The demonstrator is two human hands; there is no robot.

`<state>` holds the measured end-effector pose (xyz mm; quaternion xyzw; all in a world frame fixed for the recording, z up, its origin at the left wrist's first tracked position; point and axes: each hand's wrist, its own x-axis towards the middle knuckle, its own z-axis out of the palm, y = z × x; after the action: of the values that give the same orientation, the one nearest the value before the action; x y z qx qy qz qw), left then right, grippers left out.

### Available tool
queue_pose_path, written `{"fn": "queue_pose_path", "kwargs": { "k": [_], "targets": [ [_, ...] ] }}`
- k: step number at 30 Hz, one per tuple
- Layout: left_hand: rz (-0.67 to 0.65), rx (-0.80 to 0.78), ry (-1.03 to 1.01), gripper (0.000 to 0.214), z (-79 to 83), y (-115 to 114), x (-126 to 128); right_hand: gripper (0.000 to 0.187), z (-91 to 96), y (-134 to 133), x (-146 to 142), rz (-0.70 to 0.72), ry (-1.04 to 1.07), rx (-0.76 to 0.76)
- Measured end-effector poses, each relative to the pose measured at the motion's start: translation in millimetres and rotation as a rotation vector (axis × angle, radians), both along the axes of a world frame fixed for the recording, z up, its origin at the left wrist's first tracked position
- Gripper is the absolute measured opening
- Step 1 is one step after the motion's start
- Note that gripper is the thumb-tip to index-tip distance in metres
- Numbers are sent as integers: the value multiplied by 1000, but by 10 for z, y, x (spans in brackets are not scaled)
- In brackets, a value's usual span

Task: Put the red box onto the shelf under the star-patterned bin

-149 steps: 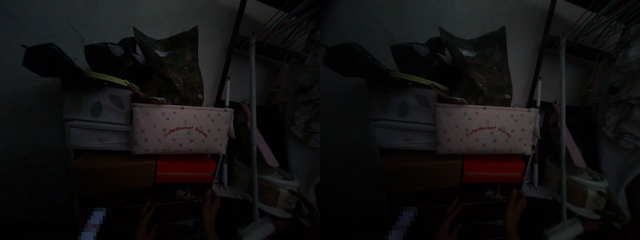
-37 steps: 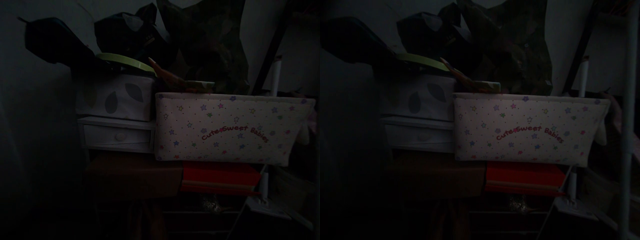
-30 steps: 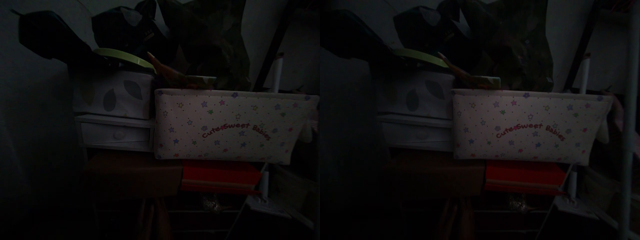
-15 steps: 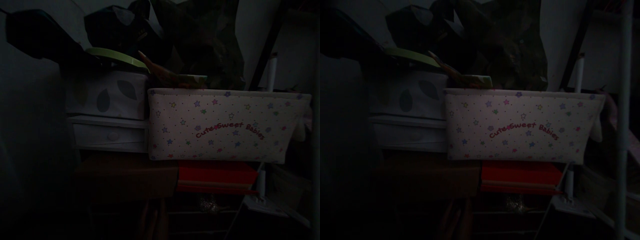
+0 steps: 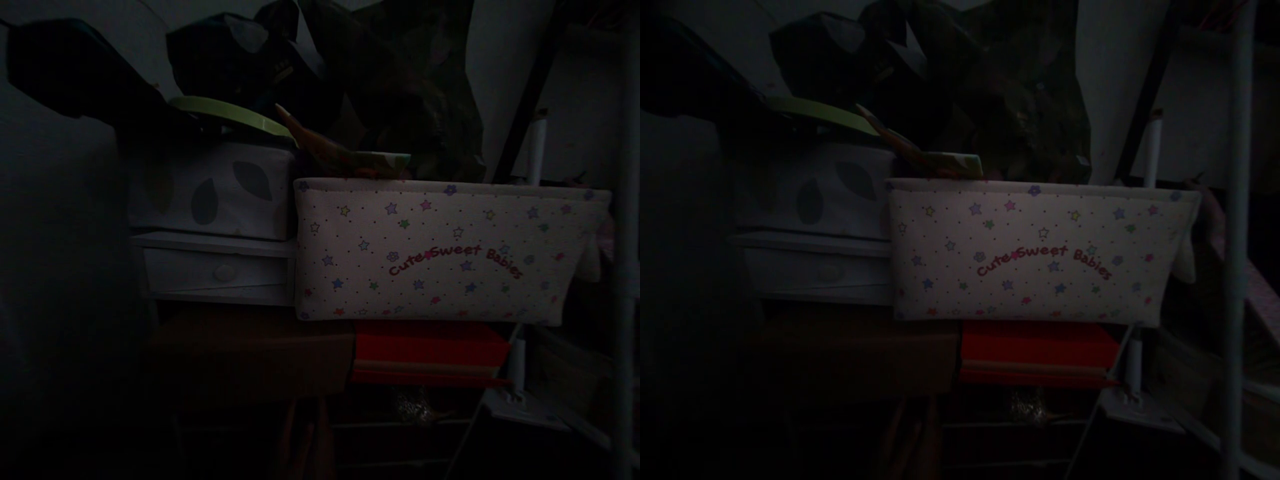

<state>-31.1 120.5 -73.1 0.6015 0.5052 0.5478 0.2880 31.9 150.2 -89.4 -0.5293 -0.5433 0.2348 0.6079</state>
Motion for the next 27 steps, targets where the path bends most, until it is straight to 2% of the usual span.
{"fn": "queue_pose_path", "kwargs": {
  "k": [3,7,12,16,20,25,27],
  "targets": [
    [-7,-41,-47,33,-49,33,-40,29,-54,-30,51,-38,-1,3],
    [-21,-114,-151,38,-224,122,-117,31,-155,-20,221,-121,22,6],
    [-91,-236,-293,55,-411,239,-175,48,-255,159,486,-214,77,-4],
    [-141,-314,-407,72,-401,273,-171,56,-288,244,530,-197,109,-24],
    [-165,-332,-450,70,-370,281,-193,55,-280,199,472,-163,136,-42],
    [-118,-371,-326,66,-375,307,-231,50,-213,146,459,-84,152,-34],
    [-91,-332,-253,61,-355,296,-239,48,-209,144,476,-56,157,-31]
  ]
}}
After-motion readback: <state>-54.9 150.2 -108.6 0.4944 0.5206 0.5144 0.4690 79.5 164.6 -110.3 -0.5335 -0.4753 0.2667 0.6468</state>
